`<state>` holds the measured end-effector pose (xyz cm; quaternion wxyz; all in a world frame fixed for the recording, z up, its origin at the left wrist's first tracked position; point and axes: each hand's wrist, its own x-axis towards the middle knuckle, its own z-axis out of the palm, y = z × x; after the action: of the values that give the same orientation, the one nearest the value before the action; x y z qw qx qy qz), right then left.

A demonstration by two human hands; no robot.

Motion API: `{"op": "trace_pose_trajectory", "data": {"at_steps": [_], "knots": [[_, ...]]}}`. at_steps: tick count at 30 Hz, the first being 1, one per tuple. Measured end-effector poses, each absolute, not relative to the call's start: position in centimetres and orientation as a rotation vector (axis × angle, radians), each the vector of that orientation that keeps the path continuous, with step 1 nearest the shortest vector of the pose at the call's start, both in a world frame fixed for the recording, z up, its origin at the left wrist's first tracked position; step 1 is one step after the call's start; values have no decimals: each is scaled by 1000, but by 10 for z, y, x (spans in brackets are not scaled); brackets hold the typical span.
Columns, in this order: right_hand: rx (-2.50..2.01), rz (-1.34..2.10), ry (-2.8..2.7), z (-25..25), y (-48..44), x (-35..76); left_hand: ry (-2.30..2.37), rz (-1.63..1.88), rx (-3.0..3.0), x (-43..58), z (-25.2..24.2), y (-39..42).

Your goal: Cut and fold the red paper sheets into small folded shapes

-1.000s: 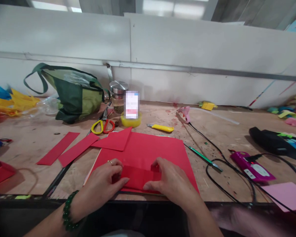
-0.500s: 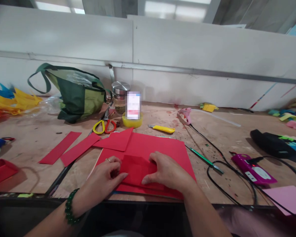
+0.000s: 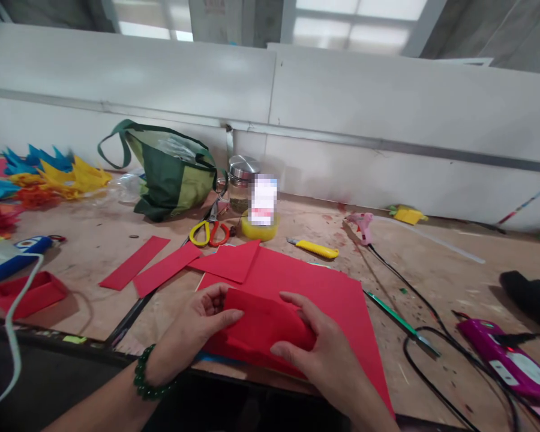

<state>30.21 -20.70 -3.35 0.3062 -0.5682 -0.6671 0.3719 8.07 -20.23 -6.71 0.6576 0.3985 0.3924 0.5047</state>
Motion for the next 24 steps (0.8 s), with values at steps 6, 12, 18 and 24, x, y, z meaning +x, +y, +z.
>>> {"op": "trace_pose_trajectory", "data": {"at_steps": [6,12,18,24], "knots": [[-1294,1303,-1309,-60,-220,312,970,1204,980,78,-67,-202],[-1318,1146,-989,-65,-231,307,1073,1243,1076,78,-65,-203],[-1352,1019,-807,-60,-228,296,1077,1272,1053,80,-62,-205],[-1358,998,-795,-66,-228,296,1113,1258,1073,79,-61,-209]]}}
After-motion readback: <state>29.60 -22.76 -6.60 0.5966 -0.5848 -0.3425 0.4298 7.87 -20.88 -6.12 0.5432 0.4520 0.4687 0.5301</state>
